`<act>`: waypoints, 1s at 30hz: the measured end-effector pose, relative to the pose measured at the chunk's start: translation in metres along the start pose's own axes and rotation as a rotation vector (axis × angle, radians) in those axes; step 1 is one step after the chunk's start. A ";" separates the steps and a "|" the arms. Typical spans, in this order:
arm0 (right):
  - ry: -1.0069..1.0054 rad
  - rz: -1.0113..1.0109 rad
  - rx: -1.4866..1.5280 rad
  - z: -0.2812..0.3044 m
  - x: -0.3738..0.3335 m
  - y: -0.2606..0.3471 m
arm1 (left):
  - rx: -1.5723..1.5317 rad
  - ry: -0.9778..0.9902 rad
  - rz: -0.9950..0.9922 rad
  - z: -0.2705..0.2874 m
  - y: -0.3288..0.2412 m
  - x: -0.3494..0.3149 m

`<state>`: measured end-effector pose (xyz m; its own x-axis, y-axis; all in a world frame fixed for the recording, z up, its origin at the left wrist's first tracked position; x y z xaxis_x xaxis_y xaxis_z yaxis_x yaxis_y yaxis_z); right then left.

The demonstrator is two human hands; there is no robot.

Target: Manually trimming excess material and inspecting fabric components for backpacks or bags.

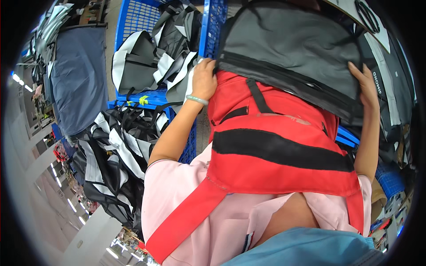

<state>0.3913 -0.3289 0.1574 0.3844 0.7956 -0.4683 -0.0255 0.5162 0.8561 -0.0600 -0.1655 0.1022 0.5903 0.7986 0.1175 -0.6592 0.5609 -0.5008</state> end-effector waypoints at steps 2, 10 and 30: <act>-0.097 0.083 -0.061 0.027 -0.016 0.016 | -0.055 0.096 0.055 0.003 -0.010 0.015; -0.377 0.250 -1.064 0.090 -0.084 0.094 | -0.405 0.469 -0.787 0.090 -0.259 0.077; 0.207 0.583 -0.209 -0.027 0.006 0.191 | -0.943 0.711 -0.201 0.078 -0.277 0.238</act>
<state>0.3642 -0.2168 0.3125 0.0685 0.9976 0.0093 -0.3629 0.0162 0.9317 0.2265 -0.1136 0.3354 0.9647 0.2488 -0.0864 -0.1003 0.0436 -0.9940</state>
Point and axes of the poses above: each hand's wrist, its own x-axis towards the middle knuckle, its own z-axis out of the back of the hand, y = z × x, the point moved 7 cm from there along x, towards the middle knuckle, and after that the axes turned 6 degrees about -x, right-handed, at the moved point
